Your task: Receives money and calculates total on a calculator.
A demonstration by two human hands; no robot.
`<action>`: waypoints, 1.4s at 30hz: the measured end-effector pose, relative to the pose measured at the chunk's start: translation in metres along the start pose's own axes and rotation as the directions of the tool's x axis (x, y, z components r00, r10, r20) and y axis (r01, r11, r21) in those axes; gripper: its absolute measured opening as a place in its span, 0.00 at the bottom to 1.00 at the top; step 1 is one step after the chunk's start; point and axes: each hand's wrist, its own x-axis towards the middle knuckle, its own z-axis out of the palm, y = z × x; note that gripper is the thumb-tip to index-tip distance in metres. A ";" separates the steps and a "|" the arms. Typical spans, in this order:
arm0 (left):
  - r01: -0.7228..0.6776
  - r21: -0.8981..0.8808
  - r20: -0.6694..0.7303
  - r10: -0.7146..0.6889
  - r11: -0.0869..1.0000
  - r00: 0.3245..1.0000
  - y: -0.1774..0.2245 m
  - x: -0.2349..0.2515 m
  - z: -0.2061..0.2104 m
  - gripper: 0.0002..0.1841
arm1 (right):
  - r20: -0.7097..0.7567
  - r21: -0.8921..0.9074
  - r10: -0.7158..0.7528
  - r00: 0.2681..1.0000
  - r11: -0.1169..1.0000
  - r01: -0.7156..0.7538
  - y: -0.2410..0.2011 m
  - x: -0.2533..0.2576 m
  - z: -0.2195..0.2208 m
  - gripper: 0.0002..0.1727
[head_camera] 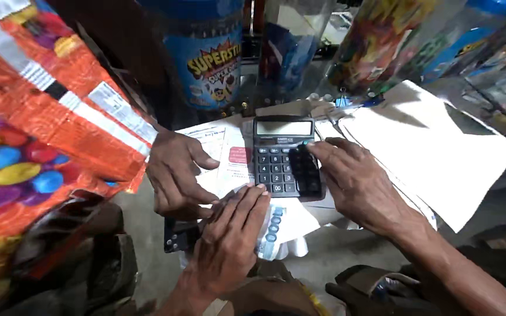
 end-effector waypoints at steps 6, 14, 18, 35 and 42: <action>-0.031 -0.044 -0.042 0.029 0.999 0.999 -0.005 -0.002 0.003 0.18 | 0.062 -0.065 -0.030 0.998 0.997 0.034 0.007 0.008 0.004 0.26; -0.109 -0.176 -0.054 0.101 0.978 0.993 -0.012 -0.006 0.000 0.18 | 0.039 0.228 0.099 0.994 0.968 -0.105 0.025 0.023 -0.002 0.22; -0.090 -0.189 -0.070 0.079 0.978 0.994 -0.010 -0.006 0.001 0.17 | 0.087 0.233 0.203 0.975 0.948 -0.218 0.033 0.041 0.000 0.24; -0.116 -0.162 0.010 0.120 0.980 0.993 -0.009 -0.004 -0.005 0.13 | 0.136 0.410 0.134 0.982 0.895 -0.179 0.037 0.042 0.003 0.27; -0.125 -0.175 0.039 0.133 0.977 0.990 -0.010 -0.002 -0.007 0.13 | 0.141 0.471 0.149 0.979 0.859 -0.199 0.040 0.041 0.010 0.27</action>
